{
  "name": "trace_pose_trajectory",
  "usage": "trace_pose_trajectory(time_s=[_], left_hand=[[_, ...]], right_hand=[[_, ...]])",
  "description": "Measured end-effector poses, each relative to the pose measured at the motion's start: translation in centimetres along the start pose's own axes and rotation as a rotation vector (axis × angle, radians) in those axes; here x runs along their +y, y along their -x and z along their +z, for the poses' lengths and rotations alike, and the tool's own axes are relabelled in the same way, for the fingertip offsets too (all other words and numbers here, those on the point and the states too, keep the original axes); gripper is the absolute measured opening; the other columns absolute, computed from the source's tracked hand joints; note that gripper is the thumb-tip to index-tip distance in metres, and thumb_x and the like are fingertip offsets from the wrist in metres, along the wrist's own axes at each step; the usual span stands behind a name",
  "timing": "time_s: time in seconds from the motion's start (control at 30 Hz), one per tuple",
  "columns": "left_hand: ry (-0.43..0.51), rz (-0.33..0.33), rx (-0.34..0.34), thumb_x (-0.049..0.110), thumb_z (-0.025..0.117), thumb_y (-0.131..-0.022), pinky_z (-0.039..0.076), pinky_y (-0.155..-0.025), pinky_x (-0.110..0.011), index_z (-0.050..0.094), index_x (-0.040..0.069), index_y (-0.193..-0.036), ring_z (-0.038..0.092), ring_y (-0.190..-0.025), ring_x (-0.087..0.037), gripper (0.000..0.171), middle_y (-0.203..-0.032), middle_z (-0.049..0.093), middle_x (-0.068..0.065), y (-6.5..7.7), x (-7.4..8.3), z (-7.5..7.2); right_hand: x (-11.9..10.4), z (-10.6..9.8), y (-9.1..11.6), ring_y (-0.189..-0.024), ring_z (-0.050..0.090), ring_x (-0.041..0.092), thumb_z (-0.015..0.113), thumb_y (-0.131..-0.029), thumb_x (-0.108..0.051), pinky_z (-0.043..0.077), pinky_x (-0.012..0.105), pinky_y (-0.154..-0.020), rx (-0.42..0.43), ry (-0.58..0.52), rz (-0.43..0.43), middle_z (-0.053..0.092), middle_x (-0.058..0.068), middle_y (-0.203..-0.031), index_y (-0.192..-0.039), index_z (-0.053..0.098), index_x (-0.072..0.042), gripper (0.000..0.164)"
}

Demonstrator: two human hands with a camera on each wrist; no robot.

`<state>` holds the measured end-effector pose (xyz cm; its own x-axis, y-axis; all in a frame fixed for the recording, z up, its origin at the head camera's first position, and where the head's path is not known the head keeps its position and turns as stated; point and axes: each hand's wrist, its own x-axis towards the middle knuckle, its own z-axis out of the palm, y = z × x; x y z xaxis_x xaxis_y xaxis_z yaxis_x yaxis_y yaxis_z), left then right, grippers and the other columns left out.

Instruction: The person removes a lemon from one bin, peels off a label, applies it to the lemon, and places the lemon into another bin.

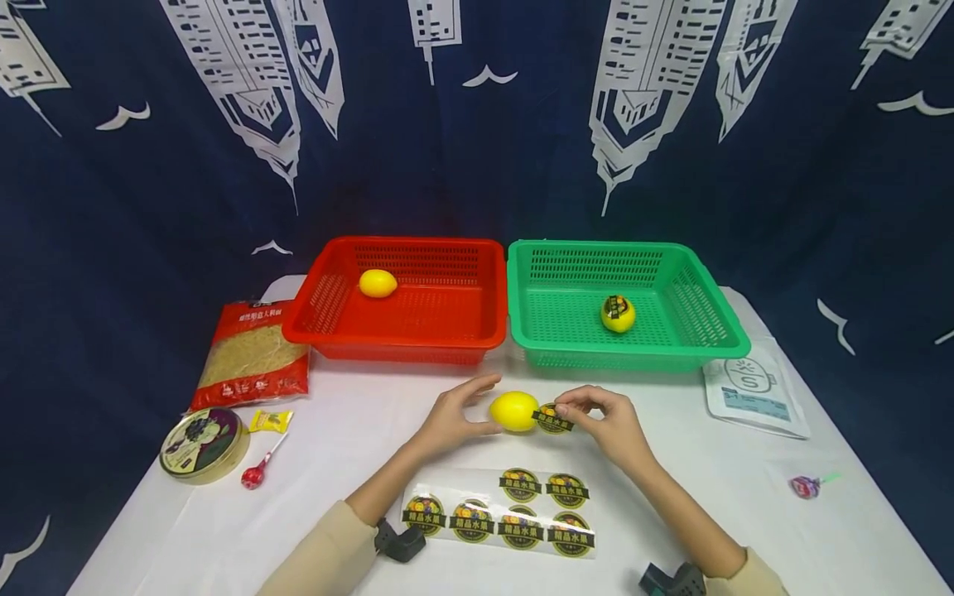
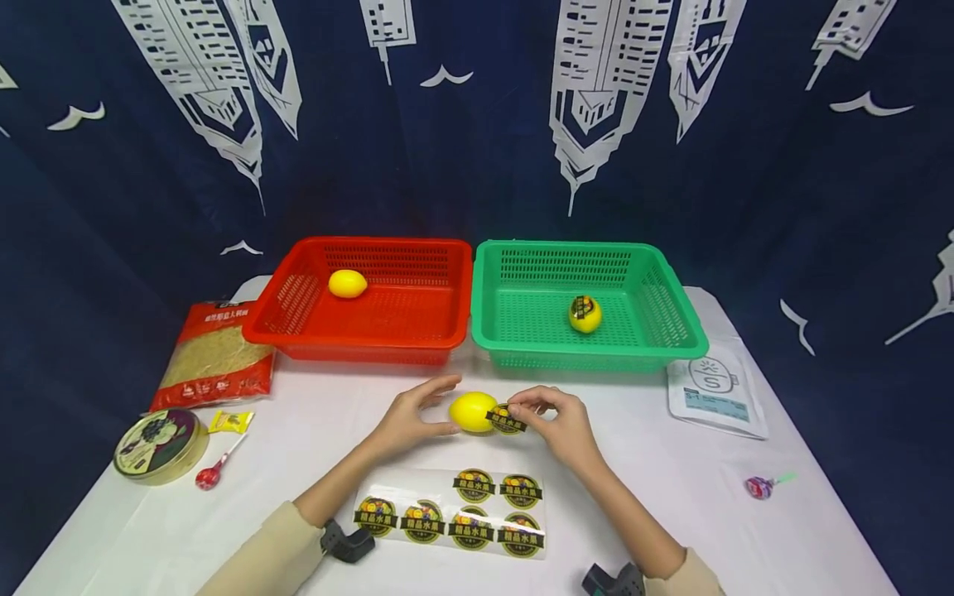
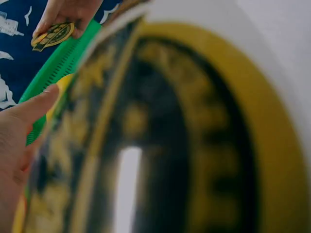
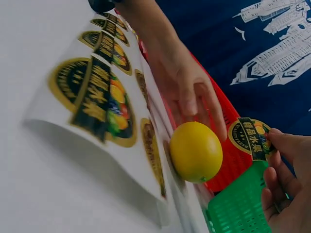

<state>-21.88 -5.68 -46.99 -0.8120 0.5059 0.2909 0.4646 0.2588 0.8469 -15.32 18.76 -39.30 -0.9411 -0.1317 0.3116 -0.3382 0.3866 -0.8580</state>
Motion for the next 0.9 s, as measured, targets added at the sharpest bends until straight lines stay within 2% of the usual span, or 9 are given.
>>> trace_pose_trajectory(time_s=[0.17, 0.27, 0.4, 0.47, 0.67, 0.9], left_hand=[[-0.007, -0.013, -0.045, 0.023, 0.080, -0.072, 0.042, -0.097, -0.029, 0.049, 0.014, -0.134, 0.052, -0.115, -0.017, 0.069, -0.131, 0.053, 0.002, -0.2, -1.6, 1.1], [-0.033, -0.004, -0.029, 0.025, 0.080, -0.072, 0.041, -0.097, -0.026, 0.053, 0.017, -0.130, 0.054, -0.113, -0.011, 0.065, -0.128, 0.055, 0.006, -0.3, -2.0, 1.5], [-0.021, 0.005, -0.003, 0.023, 0.082, -0.070, 0.042, -0.096, -0.025, 0.057, 0.017, -0.126, 0.057, -0.107, -0.007, 0.061, -0.123, 0.058, 0.006, -0.4, -2.0, 1.8], [-0.016, 0.013, 0.004, 0.022, 0.082, -0.069, 0.042, -0.095, -0.025, 0.058, 0.016, -0.124, 0.058, -0.105, -0.007, 0.060, -0.121, 0.060, 0.005, -0.5, -1.8, 1.8], [-0.048, 0.022, 0.020, 0.023, 0.083, -0.067, 0.042, -0.095, -0.025, 0.060, 0.017, -0.123, 0.058, -0.104, -0.006, 0.061, -0.119, 0.061, 0.005, -0.4, -1.8, 1.8], [-0.049, 0.019, 0.023, 0.022, 0.083, -0.066, 0.042, -0.094, -0.024, 0.060, 0.018, -0.122, 0.058, -0.104, -0.005, 0.061, -0.119, 0.061, 0.006, -0.4, -1.9, 1.8]], right_hand=[[-0.5, 0.8, -1.4, -0.072, 0.056, 0.013, 0.070, -0.081, -0.007, 0.048, 0.033, -0.068, -0.088, 0.020, 0.068, 0.069, 0.006, -0.082, -0.088, 0.070, -0.001, 0.009], [-0.4, 1.4, -2.0, -0.072, 0.055, 0.014, 0.070, -0.081, -0.008, 0.048, 0.032, -0.067, -0.130, 0.022, 0.074, 0.069, 0.006, -0.083, -0.089, 0.070, -0.001, 0.011], [0.1, 2.3, -2.5, -0.072, 0.054, 0.019, 0.071, -0.081, -0.008, 0.047, 0.032, -0.066, -0.150, 0.024, 0.073, 0.069, 0.008, -0.083, -0.090, 0.070, 0.000, 0.012], [0.7, 2.6, -2.8, -0.072, 0.054, 0.020, 0.071, -0.080, -0.008, 0.046, 0.032, -0.066, -0.148, 0.026, 0.070, 0.068, 0.009, -0.083, -0.090, 0.070, 0.000, 0.013], [4.0, 3.6, -3.3, -0.073, 0.054, 0.014, 0.073, -0.079, -0.020, 0.047, 0.033, -0.067, -0.109, 0.079, 0.051, 0.069, -0.003, -0.082, -0.088, 0.072, -0.011, 0.013], [5.3, 4.4, -3.2, -0.073, 0.052, 0.013, 0.075, -0.077, -0.024, 0.043, 0.031, -0.064, -0.015, 0.144, -0.044, 0.065, -0.012, -0.077, -0.085, 0.072, -0.019, 0.010]])
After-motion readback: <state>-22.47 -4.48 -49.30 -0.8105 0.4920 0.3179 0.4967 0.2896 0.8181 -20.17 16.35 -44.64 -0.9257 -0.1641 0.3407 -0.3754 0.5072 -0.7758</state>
